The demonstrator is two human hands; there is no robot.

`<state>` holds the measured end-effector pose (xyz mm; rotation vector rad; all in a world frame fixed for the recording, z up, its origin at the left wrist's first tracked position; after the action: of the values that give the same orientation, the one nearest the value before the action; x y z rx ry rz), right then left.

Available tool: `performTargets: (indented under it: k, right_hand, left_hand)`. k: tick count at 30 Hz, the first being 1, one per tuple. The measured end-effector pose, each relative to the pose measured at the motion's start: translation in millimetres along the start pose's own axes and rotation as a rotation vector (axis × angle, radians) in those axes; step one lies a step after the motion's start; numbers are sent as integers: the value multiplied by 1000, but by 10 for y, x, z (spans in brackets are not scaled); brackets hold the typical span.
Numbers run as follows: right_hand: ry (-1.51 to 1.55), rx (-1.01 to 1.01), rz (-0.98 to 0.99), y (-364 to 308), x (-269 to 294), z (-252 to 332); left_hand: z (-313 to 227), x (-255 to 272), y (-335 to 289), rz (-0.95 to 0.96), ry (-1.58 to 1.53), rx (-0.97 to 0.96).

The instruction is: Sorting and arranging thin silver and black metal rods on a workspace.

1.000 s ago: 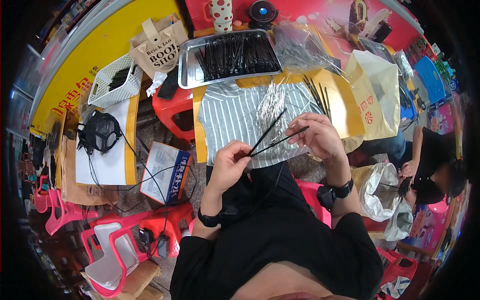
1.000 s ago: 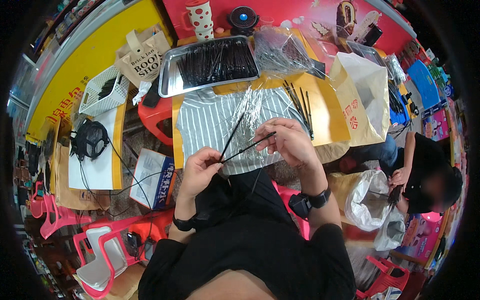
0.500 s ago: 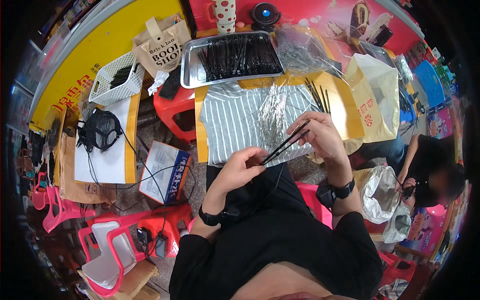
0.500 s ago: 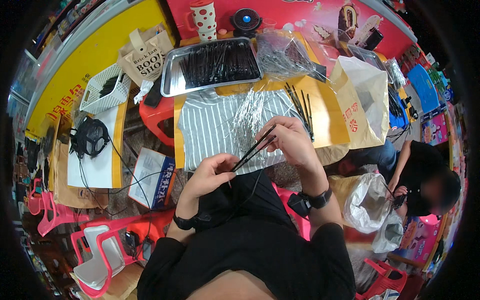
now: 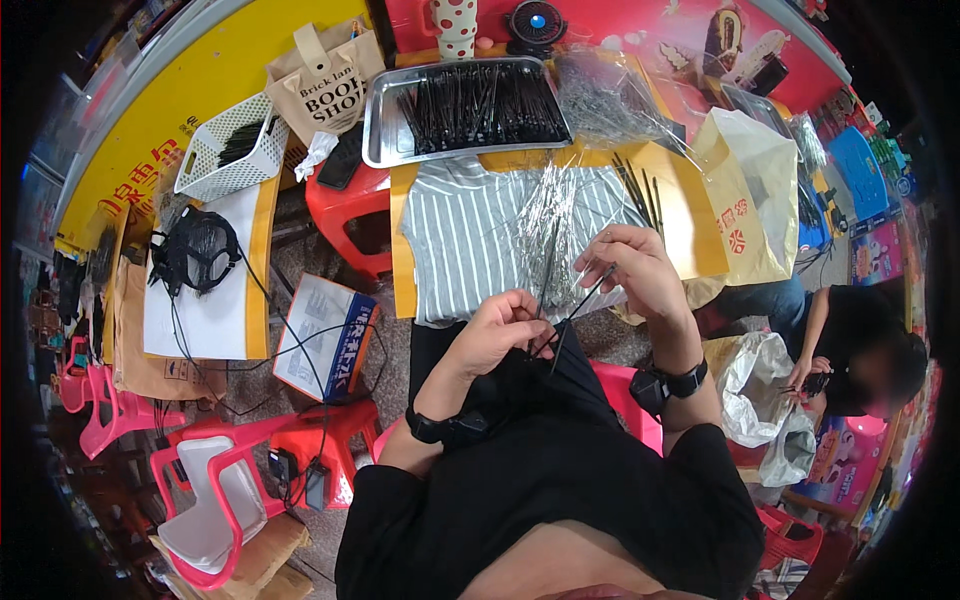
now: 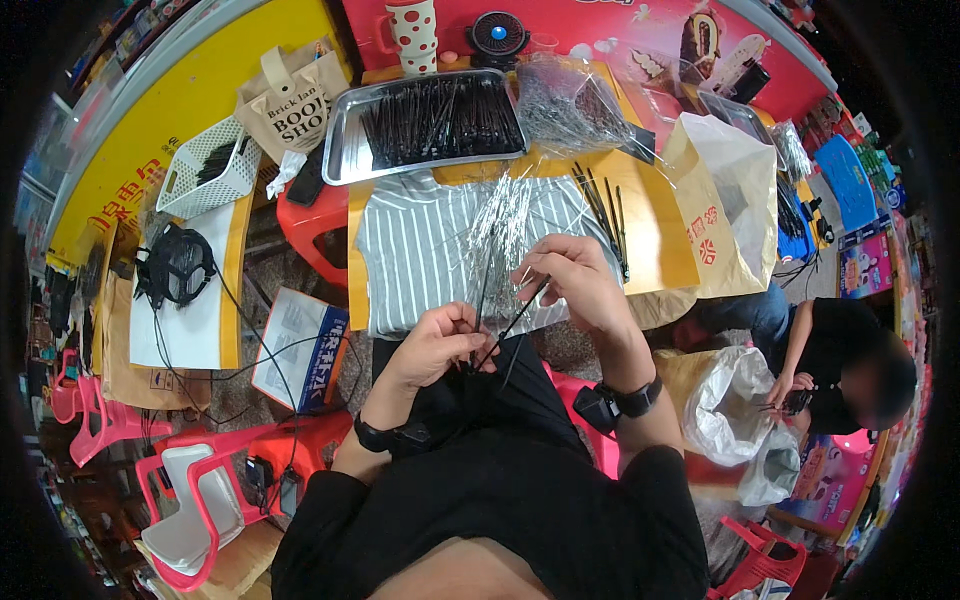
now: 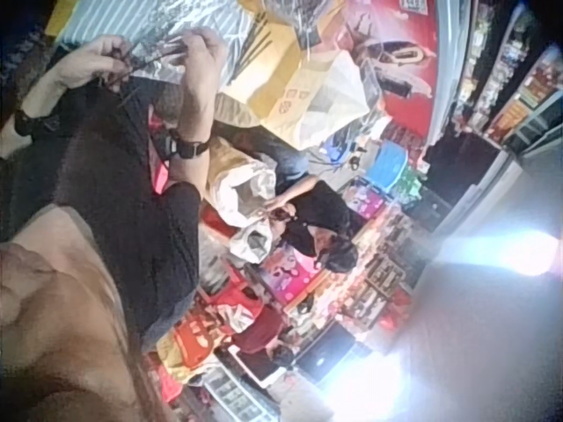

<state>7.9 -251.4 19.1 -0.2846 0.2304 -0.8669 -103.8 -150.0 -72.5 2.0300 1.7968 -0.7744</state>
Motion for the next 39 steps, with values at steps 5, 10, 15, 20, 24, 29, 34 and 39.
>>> performTargets:
  k: [5,10,15,20,24,29,34,39]
  right_hand:
    - [-95,41,-60,-2,63,56]
    - [-180,159,-41,43,68,84]
    - [-270,259,110,96,20,213]
    - [-576,373,124,25,-60,402]
    - [-330,374,159,-11,-93,372]
    - [-186,445,90,9,-53,283]
    - [-110,433,31,22,-69,244]
    - [-108,442,-13,51,-49,164]
  left_hand:
    - [-102,-137,-17,21,-82,24]
    - [25,-76,4,-11,-164,61]
    - [107,94,47,-85,-104,6]
    - [27,135,18,-133,-85,1]
    - [24,181,23,-133,-152,-31]
    - [-49,154,20,-123,-147,-64]
    - [-49,160,2,-136,-60,-82]
    - [-100,115,-24,-132,-32,-79]
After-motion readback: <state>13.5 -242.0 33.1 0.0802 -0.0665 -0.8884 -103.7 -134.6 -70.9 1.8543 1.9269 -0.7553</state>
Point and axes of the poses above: each hand's wrist, its own y-axis towards the middle knuckle, its own x-axis out of the back of the hand, z = x × y, the point moved 9 cm from there along y, towards the middle knuckle, and after that the axes turned 6 degrees about -x, right-handed, at the moved point
